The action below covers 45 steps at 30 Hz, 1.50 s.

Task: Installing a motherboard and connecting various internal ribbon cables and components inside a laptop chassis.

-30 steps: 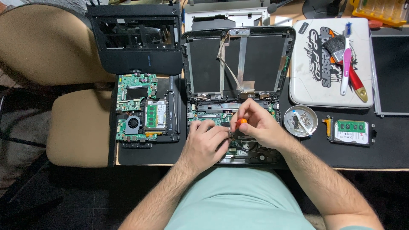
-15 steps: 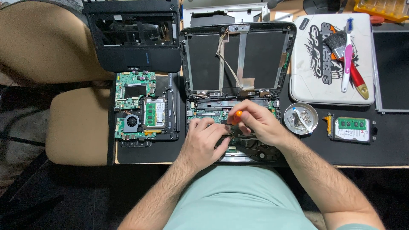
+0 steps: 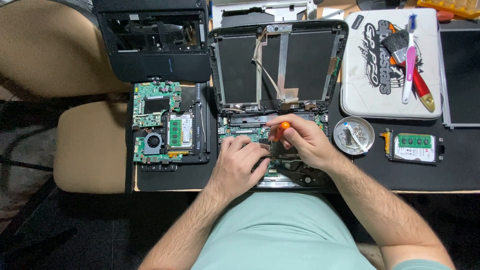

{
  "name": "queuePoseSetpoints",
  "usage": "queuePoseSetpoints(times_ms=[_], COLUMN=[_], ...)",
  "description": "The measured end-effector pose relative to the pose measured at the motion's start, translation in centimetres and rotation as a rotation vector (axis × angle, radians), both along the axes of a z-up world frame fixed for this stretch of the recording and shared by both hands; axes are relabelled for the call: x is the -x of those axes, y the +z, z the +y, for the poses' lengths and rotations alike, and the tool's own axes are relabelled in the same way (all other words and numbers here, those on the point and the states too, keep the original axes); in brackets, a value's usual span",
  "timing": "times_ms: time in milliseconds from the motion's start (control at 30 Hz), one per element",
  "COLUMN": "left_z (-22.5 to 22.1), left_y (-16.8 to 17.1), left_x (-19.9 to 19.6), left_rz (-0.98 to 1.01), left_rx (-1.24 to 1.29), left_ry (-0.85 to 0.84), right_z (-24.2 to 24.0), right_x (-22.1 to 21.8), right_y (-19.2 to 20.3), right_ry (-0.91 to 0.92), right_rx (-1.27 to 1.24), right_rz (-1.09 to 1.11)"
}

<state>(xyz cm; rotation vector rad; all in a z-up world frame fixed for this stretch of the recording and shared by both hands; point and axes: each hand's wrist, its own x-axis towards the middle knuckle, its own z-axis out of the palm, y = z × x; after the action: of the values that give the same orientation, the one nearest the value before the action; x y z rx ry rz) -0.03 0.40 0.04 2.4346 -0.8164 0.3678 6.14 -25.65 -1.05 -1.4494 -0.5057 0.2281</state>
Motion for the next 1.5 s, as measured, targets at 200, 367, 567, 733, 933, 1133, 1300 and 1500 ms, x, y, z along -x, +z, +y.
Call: queuePoseSetpoints(times_ms=[200, 367, 567, 733, 933, 1133, 1300, 1500], left_z=[-0.1, -0.1, -0.2, -0.4, -0.7, -1.0, -0.9, -1.2], left_y=[0.7, 0.5, 1.1, 1.2, 0.7, 0.0, -0.2, -0.3], left_x=[-0.1, -0.3, -0.3, -0.4, -1.2, -1.7, -1.8, -2.1], left_rz=[-0.036, -0.013, -0.043, -0.049, -0.094, -0.083, -0.074, -0.061], left_rx=[0.027, 0.016, 0.004, -0.005, -0.241, -0.224, -0.141, -0.170], left_ry=[0.007, -0.018, -0.043, -0.025, -0.048, -0.051, -0.108, -0.071], right_z=[-0.6, -6.8, -13.6, -14.2, -13.6, -12.7, -13.6, -8.5], right_x=[0.5, 3.0, 6.0, 7.4, 7.5, 7.8, 7.3, 6.5], right_y=[0.5, 1.3, 1.3, 2.5, 2.5, 3.1, 2.6, 0.5], right_ry=[-0.115, -0.399, -0.564, -0.662, -0.642, -0.677, -0.610, -0.453], right_rx=[-0.046, -0.081, 0.179, 0.856, 0.853, 0.717, 0.942, 0.790], right_rz=[-0.132, -0.099, -0.029, -0.347, -0.402, -0.239, -0.321, -0.437])
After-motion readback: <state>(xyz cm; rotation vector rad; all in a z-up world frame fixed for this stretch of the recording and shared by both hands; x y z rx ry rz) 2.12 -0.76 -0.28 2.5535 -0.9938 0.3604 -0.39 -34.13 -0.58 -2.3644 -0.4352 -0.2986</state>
